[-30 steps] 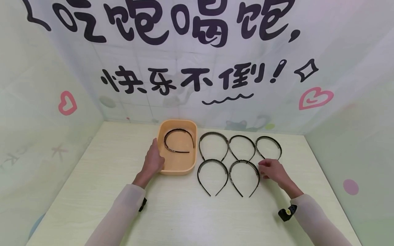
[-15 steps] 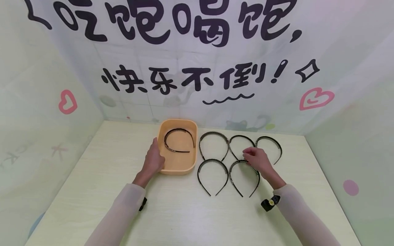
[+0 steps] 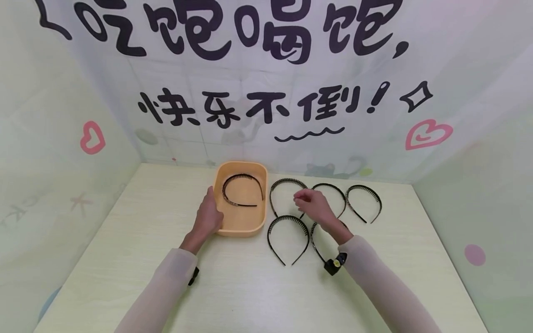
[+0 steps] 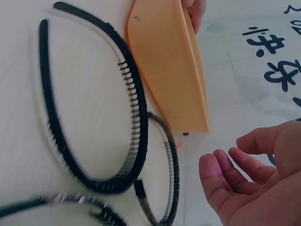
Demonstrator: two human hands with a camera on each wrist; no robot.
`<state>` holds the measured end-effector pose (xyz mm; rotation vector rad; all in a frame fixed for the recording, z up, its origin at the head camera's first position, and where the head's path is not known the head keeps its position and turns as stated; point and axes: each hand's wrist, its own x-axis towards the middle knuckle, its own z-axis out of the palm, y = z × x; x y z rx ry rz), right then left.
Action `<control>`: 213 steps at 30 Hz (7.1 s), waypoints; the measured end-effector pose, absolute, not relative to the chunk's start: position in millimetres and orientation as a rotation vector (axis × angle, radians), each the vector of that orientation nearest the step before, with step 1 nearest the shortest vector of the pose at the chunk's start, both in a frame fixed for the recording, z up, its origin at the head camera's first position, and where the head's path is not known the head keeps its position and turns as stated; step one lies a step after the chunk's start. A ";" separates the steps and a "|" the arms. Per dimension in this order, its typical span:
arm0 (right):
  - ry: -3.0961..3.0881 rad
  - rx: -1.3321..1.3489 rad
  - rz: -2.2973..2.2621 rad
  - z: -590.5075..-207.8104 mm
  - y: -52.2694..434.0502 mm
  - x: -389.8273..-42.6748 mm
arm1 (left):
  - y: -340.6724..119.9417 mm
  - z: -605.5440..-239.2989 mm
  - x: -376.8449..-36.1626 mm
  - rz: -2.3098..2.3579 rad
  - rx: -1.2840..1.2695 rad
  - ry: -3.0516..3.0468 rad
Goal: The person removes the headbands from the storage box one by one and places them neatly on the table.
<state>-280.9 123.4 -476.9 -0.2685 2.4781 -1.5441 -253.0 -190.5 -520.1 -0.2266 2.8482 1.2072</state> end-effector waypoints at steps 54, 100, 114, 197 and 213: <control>2.310 -0.184 -1.304 -472.5 -31.2 -315.5 | -191.4 -519.6 -252.6 1.226 -0.221 2.845; 2.719 -0.159 -1.144 -462.4 -31.3 -312.7 | -189.6 -520.6 -252.7 1.147 -0.201 2.914; 2.588 -0.111 -1.270 -463.4 -25.8 -314.3 | -189.5 -521.7 -253.3 1.168 -0.192 2.898; 1.876 0.089 -1.788 -508.5 192.7 -296.1 | -189.0 -520.1 -253.1 1.200 -0.236 2.855; 2.008 0.110 -1.697 -507.2 258.1 -283.6 | -187.7 -518.1 -253.3 1.194 -0.262 2.842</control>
